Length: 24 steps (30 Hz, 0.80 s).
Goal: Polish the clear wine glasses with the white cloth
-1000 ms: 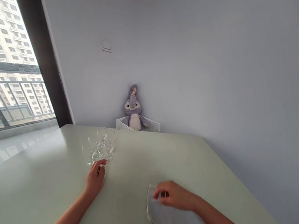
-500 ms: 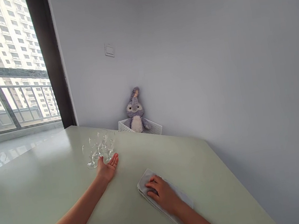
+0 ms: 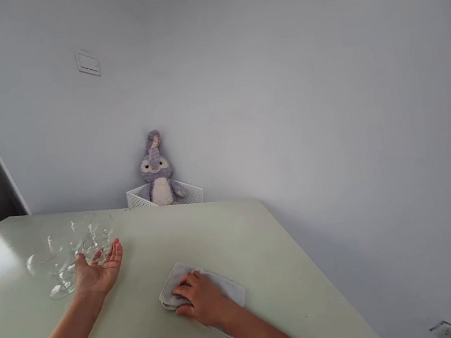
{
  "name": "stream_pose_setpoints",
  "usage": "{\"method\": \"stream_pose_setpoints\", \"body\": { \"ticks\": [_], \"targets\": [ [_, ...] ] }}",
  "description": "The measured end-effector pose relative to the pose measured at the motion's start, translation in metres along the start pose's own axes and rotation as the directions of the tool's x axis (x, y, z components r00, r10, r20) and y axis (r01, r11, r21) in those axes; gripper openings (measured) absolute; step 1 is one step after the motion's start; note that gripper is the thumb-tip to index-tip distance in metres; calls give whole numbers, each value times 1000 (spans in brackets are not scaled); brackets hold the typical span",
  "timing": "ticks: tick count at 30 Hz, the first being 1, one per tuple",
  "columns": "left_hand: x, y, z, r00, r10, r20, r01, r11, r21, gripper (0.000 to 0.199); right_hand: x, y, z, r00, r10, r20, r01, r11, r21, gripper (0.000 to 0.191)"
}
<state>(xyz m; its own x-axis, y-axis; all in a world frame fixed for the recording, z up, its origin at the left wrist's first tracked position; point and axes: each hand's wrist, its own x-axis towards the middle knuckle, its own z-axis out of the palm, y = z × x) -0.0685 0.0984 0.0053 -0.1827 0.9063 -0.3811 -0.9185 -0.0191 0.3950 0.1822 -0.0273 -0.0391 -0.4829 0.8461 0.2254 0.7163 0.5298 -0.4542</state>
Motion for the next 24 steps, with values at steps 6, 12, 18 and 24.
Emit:
{"method": "stream_pose_setpoints", "body": {
  "ticks": [6,12,18,24],
  "targets": [
    [-34,-50,4,964,-177,198,107,941,320,25,2,0,4,998,35,-58,-34,999,13,23],
    [-51,-98,-17,887,-210,411,-5,886,464,24,3,15,3,880,360,-310,-246,903,351,16],
    [-54,-104,-34,859,-62,508,-259,804,536,40,-1,44,-8,696,652,-301,-223,594,773,32],
    [-56,-104,-32,875,-56,480,-250,797,550,45,-13,52,-27,620,767,-166,-154,327,933,36]
  ]
}}
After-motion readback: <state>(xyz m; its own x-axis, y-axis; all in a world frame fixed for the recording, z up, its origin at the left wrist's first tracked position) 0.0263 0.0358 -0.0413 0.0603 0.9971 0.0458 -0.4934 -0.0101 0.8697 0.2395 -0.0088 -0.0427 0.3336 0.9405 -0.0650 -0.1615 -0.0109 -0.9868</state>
